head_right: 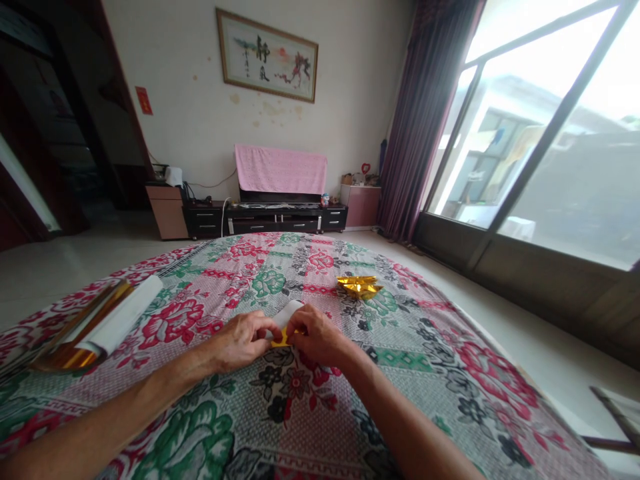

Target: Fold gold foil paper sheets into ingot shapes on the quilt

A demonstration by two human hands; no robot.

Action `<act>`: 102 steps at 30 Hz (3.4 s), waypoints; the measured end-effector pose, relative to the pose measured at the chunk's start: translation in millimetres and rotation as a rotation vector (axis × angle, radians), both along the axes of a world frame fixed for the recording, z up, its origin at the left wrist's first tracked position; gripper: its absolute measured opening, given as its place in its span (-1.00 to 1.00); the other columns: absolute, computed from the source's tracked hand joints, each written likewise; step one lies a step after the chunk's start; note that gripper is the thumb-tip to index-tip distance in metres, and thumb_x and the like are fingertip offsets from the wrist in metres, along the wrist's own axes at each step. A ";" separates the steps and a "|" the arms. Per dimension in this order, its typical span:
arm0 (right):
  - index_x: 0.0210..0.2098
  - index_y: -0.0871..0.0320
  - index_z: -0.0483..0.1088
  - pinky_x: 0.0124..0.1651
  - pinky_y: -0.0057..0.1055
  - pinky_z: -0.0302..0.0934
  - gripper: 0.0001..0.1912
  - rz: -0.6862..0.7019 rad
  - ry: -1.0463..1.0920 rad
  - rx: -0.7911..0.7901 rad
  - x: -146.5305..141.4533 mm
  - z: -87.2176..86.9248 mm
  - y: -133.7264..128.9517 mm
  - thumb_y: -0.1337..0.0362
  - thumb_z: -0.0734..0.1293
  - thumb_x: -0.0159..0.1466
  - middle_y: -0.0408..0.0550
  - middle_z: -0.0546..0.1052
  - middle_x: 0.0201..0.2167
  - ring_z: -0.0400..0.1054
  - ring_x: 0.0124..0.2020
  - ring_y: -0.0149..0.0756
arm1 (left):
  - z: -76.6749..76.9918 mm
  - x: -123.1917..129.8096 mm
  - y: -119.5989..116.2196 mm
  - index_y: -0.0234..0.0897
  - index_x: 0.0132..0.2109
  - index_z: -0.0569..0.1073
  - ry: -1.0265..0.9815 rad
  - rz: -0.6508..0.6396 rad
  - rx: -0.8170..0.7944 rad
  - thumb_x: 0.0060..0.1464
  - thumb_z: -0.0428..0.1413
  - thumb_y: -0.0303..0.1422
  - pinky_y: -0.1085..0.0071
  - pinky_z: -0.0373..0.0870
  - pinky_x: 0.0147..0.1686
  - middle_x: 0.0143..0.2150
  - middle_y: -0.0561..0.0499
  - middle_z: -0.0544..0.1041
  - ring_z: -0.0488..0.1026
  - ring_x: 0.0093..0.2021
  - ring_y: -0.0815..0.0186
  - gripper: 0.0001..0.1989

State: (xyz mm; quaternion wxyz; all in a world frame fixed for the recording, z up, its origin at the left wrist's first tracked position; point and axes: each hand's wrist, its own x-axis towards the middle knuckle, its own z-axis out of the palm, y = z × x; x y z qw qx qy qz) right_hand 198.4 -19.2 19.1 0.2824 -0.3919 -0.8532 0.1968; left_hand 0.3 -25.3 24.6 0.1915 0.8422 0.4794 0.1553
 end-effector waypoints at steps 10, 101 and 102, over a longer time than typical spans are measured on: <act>-0.51 0.20 0.36 -0.36 -0.47 0.11 -0.92 -0.193 -0.016 0.037 -15.0 -5.4 -8.2 0.38 0.38 0.01 -0.12 0.35 -0.44 0.21 -0.41 -0.40 | -0.7 0.1 0.9 -0.16 -0.24 0.53 0.007 0.019 0.018 -0.09 -0.02 -0.39 0.44 0.19 -0.40 -0.41 0.03 0.38 0.30 -0.43 0.38 -0.72; -0.20 0.10 0.39 0.04 -0.30 0.16 -0.52 0.226 -0.171 0.069 -3.7 29.0 -30.8 0.55 0.15 -0.07 -0.09 0.44 -0.12 0.29 -0.08 -0.33 | -5.7 -28.7 17.2 -0.26 -0.27 0.46 -0.006 -0.253 0.401 0.12 0.00 -0.32 0.37 0.31 -0.14 -0.22 -0.01 0.44 0.36 -0.18 0.31 -0.83; -0.20 0.09 0.40 0.04 -0.30 0.16 -0.52 0.232 -0.175 0.067 -3.4 28.2 -30.2 0.55 0.15 -0.07 -0.09 0.45 -0.13 0.29 -0.08 -0.34 | -5.3 -29.2 18.0 -0.26 -0.28 0.47 -0.013 -0.262 0.398 0.12 -0.01 -0.34 0.38 0.30 -0.12 -0.22 -0.01 0.45 0.36 -0.17 0.31 -0.83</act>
